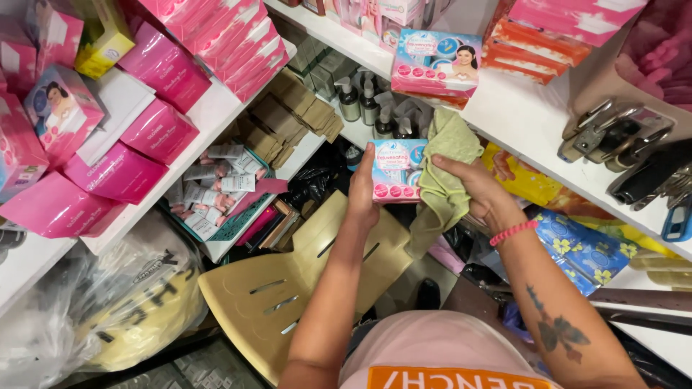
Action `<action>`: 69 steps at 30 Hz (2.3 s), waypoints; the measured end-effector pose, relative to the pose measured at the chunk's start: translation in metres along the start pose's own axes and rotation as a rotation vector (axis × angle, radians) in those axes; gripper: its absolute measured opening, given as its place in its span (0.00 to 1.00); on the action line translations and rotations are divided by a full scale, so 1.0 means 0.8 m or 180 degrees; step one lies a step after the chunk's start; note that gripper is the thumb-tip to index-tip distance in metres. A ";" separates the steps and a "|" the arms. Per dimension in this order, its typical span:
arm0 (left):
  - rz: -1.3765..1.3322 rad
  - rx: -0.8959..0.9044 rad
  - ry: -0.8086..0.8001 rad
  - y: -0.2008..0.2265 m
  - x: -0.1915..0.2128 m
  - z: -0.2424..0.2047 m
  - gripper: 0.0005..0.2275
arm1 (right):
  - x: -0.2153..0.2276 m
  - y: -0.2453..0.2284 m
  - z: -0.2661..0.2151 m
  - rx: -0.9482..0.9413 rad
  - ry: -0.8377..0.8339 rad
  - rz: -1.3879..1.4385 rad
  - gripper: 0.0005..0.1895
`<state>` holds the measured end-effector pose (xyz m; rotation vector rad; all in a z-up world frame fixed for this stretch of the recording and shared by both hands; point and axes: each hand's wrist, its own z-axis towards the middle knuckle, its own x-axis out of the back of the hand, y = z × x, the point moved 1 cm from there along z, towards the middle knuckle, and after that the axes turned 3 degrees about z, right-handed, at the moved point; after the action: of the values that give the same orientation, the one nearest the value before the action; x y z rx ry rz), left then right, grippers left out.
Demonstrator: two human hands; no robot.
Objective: The person wipes the surfaces of several small product boxes with a green cloth and then stacks them on a shelf. The person handles the boxes one at a time, wiping each before placing it in a neat pile.
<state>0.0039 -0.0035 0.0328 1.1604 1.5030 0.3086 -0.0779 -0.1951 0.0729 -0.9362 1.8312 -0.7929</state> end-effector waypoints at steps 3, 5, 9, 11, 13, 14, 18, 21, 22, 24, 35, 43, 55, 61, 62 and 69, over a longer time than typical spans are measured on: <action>0.0140 0.0184 0.0134 0.003 -0.012 -0.008 0.24 | -0.005 -0.008 0.005 0.0761 0.0598 -0.0814 0.23; 0.0277 0.0374 0.0141 0.018 -0.028 -0.023 0.25 | -0.003 -0.014 0.009 0.1030 0.0999 -0.1523 0.25; 0.0248 0.0160 0.0091 -0.002 -0.020 -0.013 0.29 | -0.003 -0.021 0.014 0.0533 0.1960 -0.3760 0.43; 0.0184 0.0173 0.0217 -0.014 -0.017 -0.006 0.30 | -0.028 -0.016 0.006 0.0431 0.1824 -0.3976 0.43; 0.0125 0.0170 0.0333 -0.021 -0.008 0.005 0.30 | -0.051 -0.002 0.002 0.0349 0.1690 -0.4185 0.44; 0.0059 0.0207 0.0203 -0.025 -0.003 0.012 0.30 | -0.061 0.008 0.000 0.1153 0.1610 -0.4780 0.43; -0.0646 -0.0098 -0.0789 -0.118 0.092 0.107 0.26 | -0.098 0.066 -0.025 0.2594 0.0846 -0.5115 0.36; -0.0763 0.0454 -0.0638 -0.075 0.063 0.063 0.26 | -0.080 0.084 -0.004 0.3239 0.0915 -0.5243 0.41; -0.0762 0.0453 -0.0627 -0.071 0.054 0.053 0.26 | -0.090 0.059 -0.008 0.3236 0.0905 -0.5237 0.41; -0.0484 0.0619 -0.0062 -0.062 0.036 0.036 0.25 | -0.106 0.009 -0.010 0.1396 0.0767 -0.5300 0.44; -0.0069 -0.0202 -0.0157 -0.027 -0.025 0.017 0.22 | -0.018 -0.024 0.024 0.1343 0.1381 -0.3451 0.38; -0.0220 0.0124 -0.0052 0.078 -0.051 0.034 0.28 | -0.061 0.002 -0.077 0.3578 0.0881 -0.3035 0.15; 0.2122 -0.1541 0.0653 0.090 -0.132 0.147 0.26 | -0.022 -0.057 -0.006 0.3460 0.1706 -0.2687 0.13; 0.2112 -0.1484 0.0852 0.084 -0.148 0.197 0.26 | -0.014 -0.075 0.027 0.3384 0.1804 -0.2647 0.13; 0.2014 -0.1400 0.0937 0.085 -0.151 0.205 0.26 | -0.012 -0.076 0.030 0.3392 0.1767 -0.2664 0.12; 0.2598 -0.1526 0.1214 0.077 -0.148 0.252 0.25 | -0.006 -0.094 0.039 0.3111 0.1589 -0.2840 0.12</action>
<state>0.1906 -0.1469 0.0871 1.3059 1.0913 1.4269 -0.0272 -0.2335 0.1244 -0.8760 1.0210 -2.3572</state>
